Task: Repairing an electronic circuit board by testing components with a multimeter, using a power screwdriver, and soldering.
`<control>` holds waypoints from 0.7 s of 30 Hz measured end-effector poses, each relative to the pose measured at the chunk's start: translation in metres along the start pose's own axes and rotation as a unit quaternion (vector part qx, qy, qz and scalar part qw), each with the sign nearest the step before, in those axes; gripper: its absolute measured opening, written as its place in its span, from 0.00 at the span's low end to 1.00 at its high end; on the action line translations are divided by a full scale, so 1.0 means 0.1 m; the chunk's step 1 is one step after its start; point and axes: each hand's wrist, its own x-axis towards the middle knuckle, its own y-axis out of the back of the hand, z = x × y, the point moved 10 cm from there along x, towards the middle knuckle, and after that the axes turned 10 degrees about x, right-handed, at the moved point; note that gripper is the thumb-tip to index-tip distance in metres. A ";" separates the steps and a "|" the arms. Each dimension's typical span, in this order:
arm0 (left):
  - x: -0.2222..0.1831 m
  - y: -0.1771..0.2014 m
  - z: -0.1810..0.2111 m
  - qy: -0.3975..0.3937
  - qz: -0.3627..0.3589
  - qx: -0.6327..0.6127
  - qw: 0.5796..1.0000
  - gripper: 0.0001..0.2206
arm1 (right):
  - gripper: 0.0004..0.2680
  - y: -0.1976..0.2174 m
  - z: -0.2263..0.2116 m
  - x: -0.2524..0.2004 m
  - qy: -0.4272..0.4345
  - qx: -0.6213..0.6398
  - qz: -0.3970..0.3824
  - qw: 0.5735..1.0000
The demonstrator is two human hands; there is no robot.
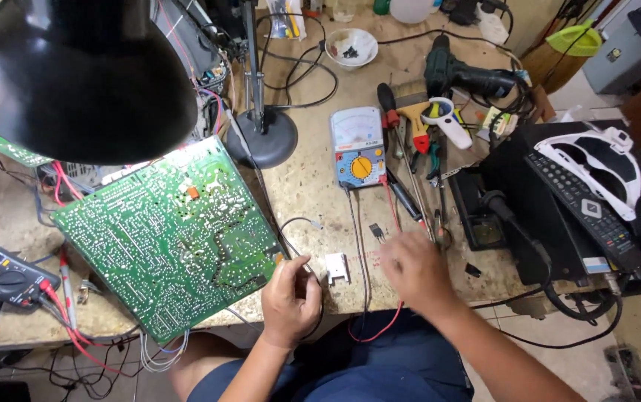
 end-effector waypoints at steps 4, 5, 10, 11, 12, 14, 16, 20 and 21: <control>0.02 0.00 -0.05 -0.009 0.005 -0.043 0.999 0.11 | 0.06 -0.22 -0.03 -0.32 0.084 -0.090 0.007 0.992; 0.01 0.04 -0.08 -0.007 0.038 -0.062 0.997 0.12 | 0.07 -0.23 -0.02 -0.35 0.106 -0.121 0.033 0.986; -0.10 0.38 0.04 -0.037 0.076 -0.063 0.994 0.12 | 0.09 -0.28 0.04 -0.38 0.110 -0.149 0.057 0.981; -0.20 0.52 0.06 -0.054 0.100 -0.043 0.993 0.12 | 0.09 -0.27 0.04 -0.39 0.119 -0.134 0.065 0.982; -0.31 0.66 0.08 -0.071 0.125 -0.022 0.989 0.12 | 0.08 -0.26 0.05 -0.40 0.129 -0.118 0.074 0.982; -0.72 0.90 -0.13 -0.028 0.160 0.053 0.985 0.11 | 0.07 -0.19 0.09 -0.41 0.136 -0.064 0.072 0.986; -1.19 1.22 -0.27 0.016 0.190 0.132 0.973 0.09 | 0.06 -0.14 0.02 -0.50 0.139 -0.006 0.069 0.988; -2.04 1.58 -0.76 0.126 0.087 0.371 0.916 0.09 | 0.05 0.08 -0.71 -0.90 0.214 0.034 0.110 0.970; -2.33 1.63 -0.95 0.168 0.042 0.416 0.893 0.11 | 0.06 0.08 -0.96 -1.06 0.243 0.097 0.070 0.963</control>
